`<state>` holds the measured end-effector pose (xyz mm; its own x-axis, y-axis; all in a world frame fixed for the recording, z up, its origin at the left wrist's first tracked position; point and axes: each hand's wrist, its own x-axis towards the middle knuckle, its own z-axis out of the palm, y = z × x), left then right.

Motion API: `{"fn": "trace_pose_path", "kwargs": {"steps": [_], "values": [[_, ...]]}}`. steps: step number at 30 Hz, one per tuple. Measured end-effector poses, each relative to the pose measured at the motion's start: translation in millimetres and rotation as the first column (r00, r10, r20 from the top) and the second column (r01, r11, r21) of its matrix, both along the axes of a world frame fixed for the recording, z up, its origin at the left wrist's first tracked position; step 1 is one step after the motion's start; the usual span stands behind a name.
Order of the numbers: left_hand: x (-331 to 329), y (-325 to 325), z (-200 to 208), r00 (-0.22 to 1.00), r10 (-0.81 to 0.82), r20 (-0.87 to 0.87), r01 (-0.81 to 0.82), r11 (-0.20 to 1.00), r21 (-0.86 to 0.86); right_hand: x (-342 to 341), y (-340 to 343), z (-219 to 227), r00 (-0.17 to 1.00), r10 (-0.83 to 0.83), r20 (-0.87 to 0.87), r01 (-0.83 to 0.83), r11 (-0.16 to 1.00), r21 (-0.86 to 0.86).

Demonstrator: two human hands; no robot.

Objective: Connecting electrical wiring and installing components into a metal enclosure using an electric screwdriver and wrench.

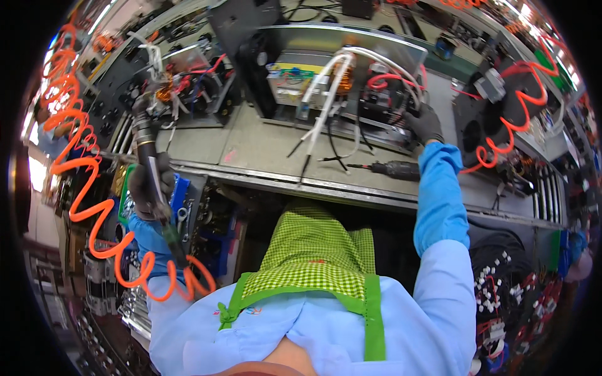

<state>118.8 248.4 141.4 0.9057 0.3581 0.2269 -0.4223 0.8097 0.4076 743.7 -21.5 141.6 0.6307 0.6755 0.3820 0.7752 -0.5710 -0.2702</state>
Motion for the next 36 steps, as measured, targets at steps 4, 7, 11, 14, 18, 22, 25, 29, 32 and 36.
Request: {"fn": "trace_pose_path", "kwargs": {"steps": [4,7,11,14,18,22,25,29,32,36], "values": [[82.1,-48.6,44.1,0.898,-0.237,-0.369,0.288,0.954,0.087,-45.9,70.6,1.4,0.994,0.03,-0.108,-0.025,0.999,0.047],[155.5,-103.3,25.9,0.875,-0.287,-0.39,0.399,0.884,0.244,-68.7,82.5,-10.7,0.993,0.014,-0.119,-0.016,1.0,-0.009],[255.7,-105.0,-31.4,0.799,-0.539,-0.266,0.575,0.815,0.077,-72.2,86.2,14.9,0.995,-0.099,-0.031,0.094,0.986,-0.139],[281.9,-110.3,-38.5,0.815,-0.447,-0.368,0.456,0.887,-0.069,-71.3,85.4,22.3,0.995,-0.095,-0.033,0.089,0.984,-0.153],[307.2,-109.5,-51.0,0.849,-0.474,-0.233,0.426,0.875,-0.229,-67.6,90.1,35.8,0.998,-0.057,-0.041,0.053,0.994,-0.092],[311.6,-104.7,-52.3,0.893,-0.44,-0.098,0.398,0.871,-0.287,-79.8,99.9,38.2,0.997,0.002,-0.082,-0.001,1.0,0.016],[309.7,-97.3,-51.5,0.879,-0.434,-0.196,0.37,0.882,-0.292,-94.3,111.1,33.1,0.999,0.011,0.048,-0.018,0.987,0.161],[308.7,-95.1,-36.7,0.879,-0.404,-0.255,0.405,0.913,-0.051,-103.3,107.2,50.6,0.999,0.031,-0.031,-0.024,0.98,0.196],[319.5,-98.8,-37.3,0.875,-0.388,-0.288,0.411,0.912,0.019,-93.8,96.9,52.8,1.0,0.016,-0.011,-0.012,0.965,0.262],[331.0,-87.2,-21.8,0.836,-0.368,-0.407,0.431,0.899,0.075,-92.1,98.2,58.4,1.0,-0.021,-0.015,0.024,0.954,0.3]]}}
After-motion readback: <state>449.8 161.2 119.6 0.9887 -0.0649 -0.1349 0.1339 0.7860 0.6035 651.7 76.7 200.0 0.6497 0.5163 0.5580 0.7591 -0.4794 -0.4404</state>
